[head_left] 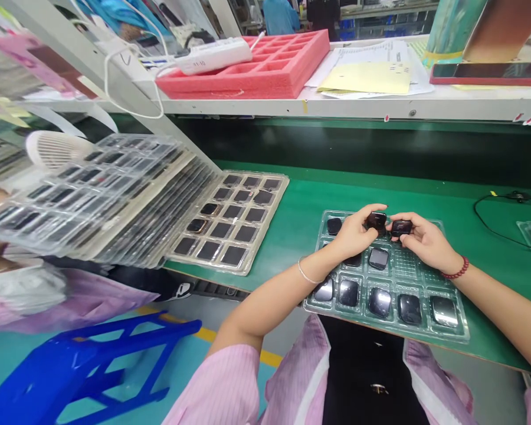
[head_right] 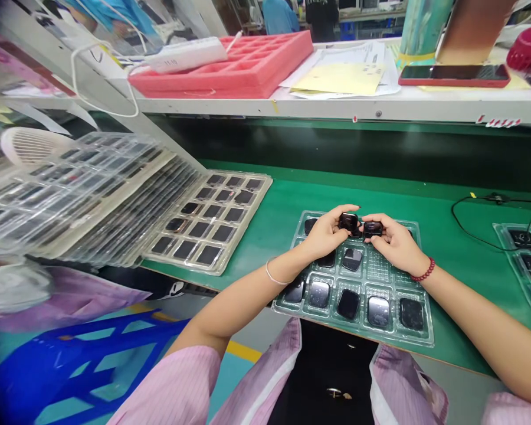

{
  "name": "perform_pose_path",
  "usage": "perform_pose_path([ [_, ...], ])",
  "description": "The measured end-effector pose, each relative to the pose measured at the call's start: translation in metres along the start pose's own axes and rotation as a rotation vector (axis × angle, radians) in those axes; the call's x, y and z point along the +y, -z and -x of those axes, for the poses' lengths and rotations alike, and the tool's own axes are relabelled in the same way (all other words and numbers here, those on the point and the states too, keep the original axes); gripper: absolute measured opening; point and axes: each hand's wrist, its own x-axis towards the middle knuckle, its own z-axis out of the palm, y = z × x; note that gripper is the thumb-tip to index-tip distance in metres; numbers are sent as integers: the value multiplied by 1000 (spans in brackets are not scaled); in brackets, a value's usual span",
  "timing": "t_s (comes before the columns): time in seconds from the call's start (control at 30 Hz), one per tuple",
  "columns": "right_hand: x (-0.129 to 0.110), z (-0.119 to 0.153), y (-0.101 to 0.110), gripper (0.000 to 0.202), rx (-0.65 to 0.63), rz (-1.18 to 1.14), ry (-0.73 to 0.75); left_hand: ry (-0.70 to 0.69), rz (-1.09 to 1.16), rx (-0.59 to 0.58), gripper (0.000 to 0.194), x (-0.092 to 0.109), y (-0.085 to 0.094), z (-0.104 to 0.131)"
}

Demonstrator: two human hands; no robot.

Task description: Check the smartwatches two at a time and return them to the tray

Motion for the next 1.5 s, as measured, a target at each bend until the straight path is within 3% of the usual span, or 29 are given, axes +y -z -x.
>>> perform_pose_path([
  [0.3, -1, -1, -1, 37, 12, -5, 5, -55, 63, 15, 45, 4, -1, 0],
  [0.53, 0, 0, -1, 41, 9, -2, -11, 6, 49, -20, 61, 1, 0, 0],
  [0.67, 2, -3, 1, 57, 34, -67, -46, 10, 208, -12, 69, -1, 0, -3],
  [0.83, 1, -9, 13, 65, 115, -241, -163, 146, 532, -102, 75, 2, 5, -7],
  [0.97, -3, -12, 24, 49, 78, -372, -274, 293, 718, -143, 53, 8, 10, -9],
  [1.17, -4, -18, 32, 68, 30, -350, -342, 466, 864, -174, 63, 12, 14, -15],
  [1.3, -4, -16, 32, 66, -3, -395, -337, 470, 891, -182, 60, 11, 15, -15],
  [1.4, -5, -14, 27, 50, 3, -407, -281, 392, 836, -151, 46, 8, 12, -12],
  [1.5, -4, -12, 19, 45, 65, -341, -203, 256, 673, -95, 62, 2, 7, -9],
])
